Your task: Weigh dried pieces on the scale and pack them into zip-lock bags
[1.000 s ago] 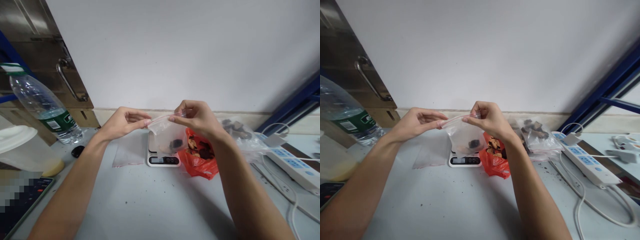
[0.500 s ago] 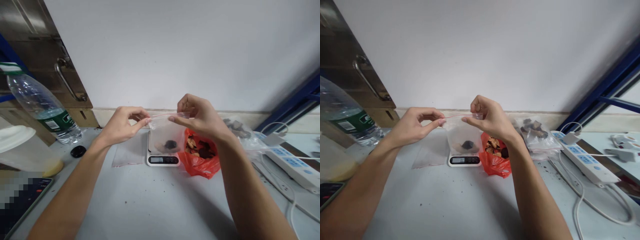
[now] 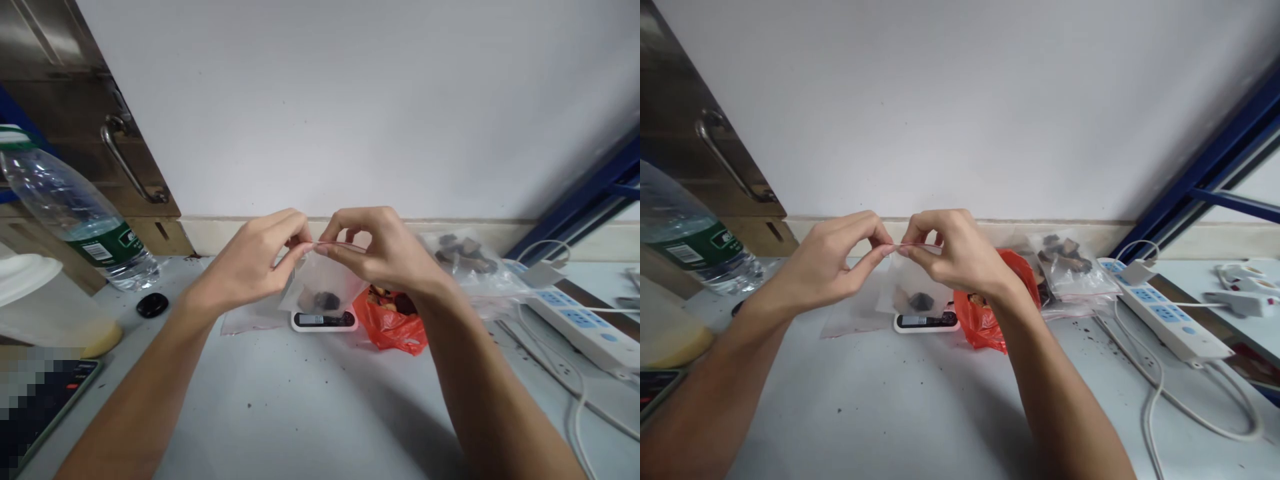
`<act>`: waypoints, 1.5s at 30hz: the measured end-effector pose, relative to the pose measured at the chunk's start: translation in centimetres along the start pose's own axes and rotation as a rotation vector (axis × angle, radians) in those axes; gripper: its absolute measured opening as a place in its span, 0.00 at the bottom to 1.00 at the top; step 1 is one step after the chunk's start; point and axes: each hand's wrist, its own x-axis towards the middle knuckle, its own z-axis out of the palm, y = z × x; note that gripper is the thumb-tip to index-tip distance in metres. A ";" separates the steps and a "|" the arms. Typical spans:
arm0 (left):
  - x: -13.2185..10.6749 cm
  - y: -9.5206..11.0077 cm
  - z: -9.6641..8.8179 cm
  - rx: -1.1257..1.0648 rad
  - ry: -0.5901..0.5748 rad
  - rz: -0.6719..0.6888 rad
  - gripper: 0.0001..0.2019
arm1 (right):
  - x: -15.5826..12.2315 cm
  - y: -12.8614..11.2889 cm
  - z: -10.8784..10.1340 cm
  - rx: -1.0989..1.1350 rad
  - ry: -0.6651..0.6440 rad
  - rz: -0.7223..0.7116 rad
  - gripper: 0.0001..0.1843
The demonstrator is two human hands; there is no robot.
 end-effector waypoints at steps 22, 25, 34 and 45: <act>2.5 0.6 0.0 0.145 0.029 0.242 0.11 | -0.8 1.4 -3.5 0.007 -0.444 0.183 0.19; 4.3 2.9 1.3 0.162 0.155 0.345 0.10 | -1.4 1.6 -4.1 -0.001 -0.495 0.218 0.09; 6.0 4.3 4.9 -0.083 0.009 0.170 0.10 | -8.6 6.1 -13.3 -0.674 0.268 0.332 0.28; 6.3 4.3 7.7 -0.110 -0.266 0.044 0.12 | -14.3 11.7 -11.6 -0.723 -0.246 0.515 0.38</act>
